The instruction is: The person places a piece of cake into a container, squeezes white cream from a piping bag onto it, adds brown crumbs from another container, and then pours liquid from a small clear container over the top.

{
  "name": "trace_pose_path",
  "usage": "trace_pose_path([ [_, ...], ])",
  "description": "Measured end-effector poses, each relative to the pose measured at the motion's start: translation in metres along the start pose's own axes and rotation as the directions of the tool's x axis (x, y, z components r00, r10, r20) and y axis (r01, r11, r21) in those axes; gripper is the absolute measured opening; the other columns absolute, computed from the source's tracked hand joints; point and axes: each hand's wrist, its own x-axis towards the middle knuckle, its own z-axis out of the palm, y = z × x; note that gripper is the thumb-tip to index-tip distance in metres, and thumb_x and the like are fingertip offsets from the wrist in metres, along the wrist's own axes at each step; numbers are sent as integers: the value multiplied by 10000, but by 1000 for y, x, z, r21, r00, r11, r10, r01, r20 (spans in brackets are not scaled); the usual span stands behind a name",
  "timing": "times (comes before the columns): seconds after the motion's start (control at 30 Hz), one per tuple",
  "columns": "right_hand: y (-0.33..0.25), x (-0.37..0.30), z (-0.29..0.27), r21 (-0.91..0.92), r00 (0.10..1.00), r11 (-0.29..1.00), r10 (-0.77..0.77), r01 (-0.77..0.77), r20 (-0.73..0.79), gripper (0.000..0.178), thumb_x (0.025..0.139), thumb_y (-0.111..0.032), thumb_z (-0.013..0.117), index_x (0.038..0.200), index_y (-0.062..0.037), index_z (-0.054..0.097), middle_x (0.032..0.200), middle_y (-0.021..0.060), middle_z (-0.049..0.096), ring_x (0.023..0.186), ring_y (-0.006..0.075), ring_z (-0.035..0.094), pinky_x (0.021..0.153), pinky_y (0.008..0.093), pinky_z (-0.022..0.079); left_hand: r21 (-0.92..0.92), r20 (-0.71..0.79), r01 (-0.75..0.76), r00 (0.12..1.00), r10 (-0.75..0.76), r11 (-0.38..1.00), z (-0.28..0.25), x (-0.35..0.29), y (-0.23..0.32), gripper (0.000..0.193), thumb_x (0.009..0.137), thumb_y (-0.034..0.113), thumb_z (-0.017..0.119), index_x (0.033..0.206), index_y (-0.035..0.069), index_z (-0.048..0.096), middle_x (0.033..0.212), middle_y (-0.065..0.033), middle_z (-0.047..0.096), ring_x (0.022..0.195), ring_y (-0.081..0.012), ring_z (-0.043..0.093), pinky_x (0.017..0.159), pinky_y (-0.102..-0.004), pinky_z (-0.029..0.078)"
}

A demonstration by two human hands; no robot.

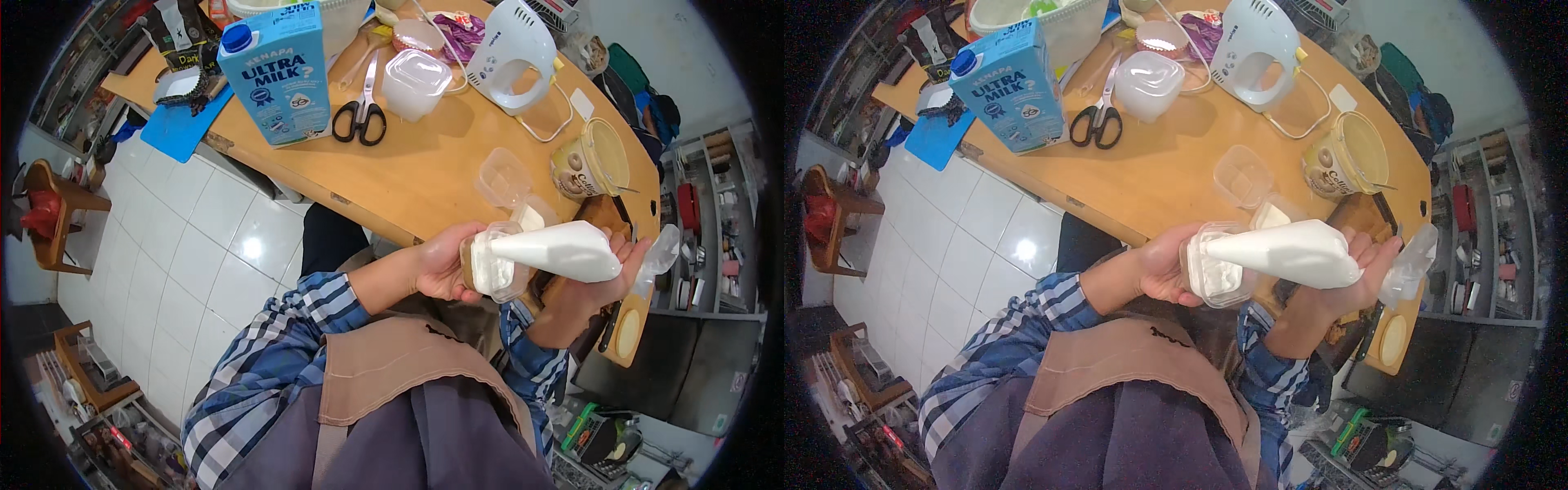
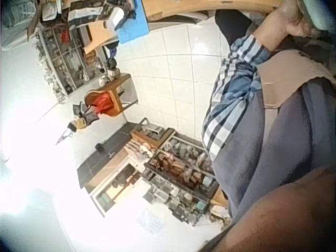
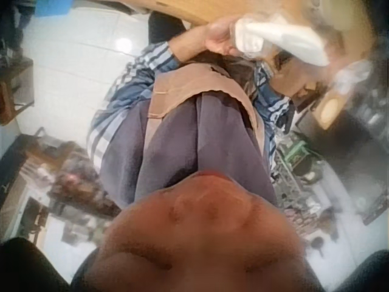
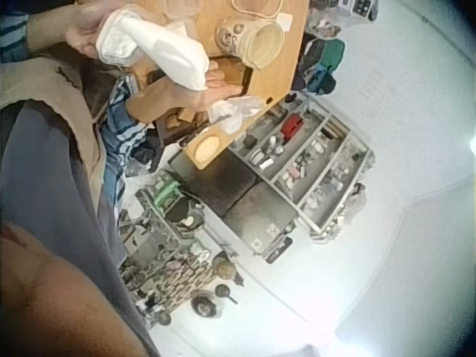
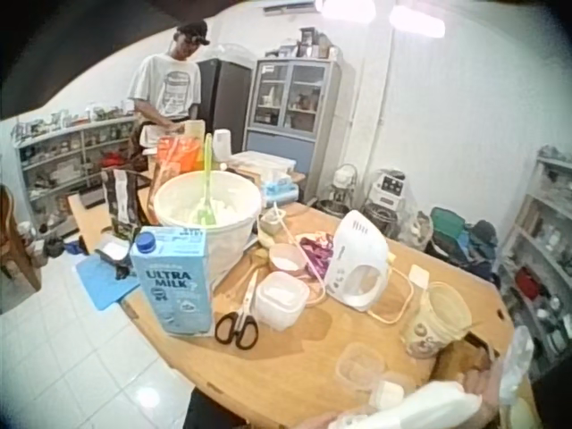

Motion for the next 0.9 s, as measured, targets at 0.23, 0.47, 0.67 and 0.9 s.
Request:
trace_pose_path([
  [0.23, 4, -1, 11, -6, 995, 999, -45, 45, -89, 449, 1012, -254, 342, 569, -179, 327, 433, -29, 247, 397, 106, 248, 417, 250, 278, -54, -133, -7, 991, 0, 998, 11, -3, -1, 496, 928, 428, 285, 1167, 70, 531, 879, -177, 640, 424, -276, 538, 336, -287, 474],
  [0.47, 4, -1, 10, -19, 992, 997, -76, 74, -104, 401, 1002, -232, 384, 606, -174, 357, 428, -41, 267, 358, 92, 216, 388, 241, 267, -1, -1, 7, 1000, -7, 1000, 1, -5, 1, 524, 955, 484, 250, 1256, 118, 475, 950, -152, 631, 477, -199, 572, 305, -257, 441],
  [0.67, 0, -5, 7, 13, 1000, 1000, -2, 2, -30, 468, 1001, -255, 388, 541, -174, 351, 438, -22, 290, 387, 94, 243, 389, 246, 260, 7, -98, -8, 995, 9, 1000, 8, -8, 2, 526, 951, 495, 260, 1210, 113, 511, 914, -149, 634, 417, -173, 513, 281, -242, 402],
  [0.9, -7, -8, 6, 67, 998, 996, 65, -66, 18, 528, 1007, -283, 359, 493, -173, 318, 449, -14, 304, 411, 97, 243, 394, 250, 251, -32, -207, -10, 978, 3, 999, 14, -9, 3, 524, 952, 496, 267, 1187, 107, 529, 891, -154, 637, 387, -157, 485, 257, -226, 368],
])
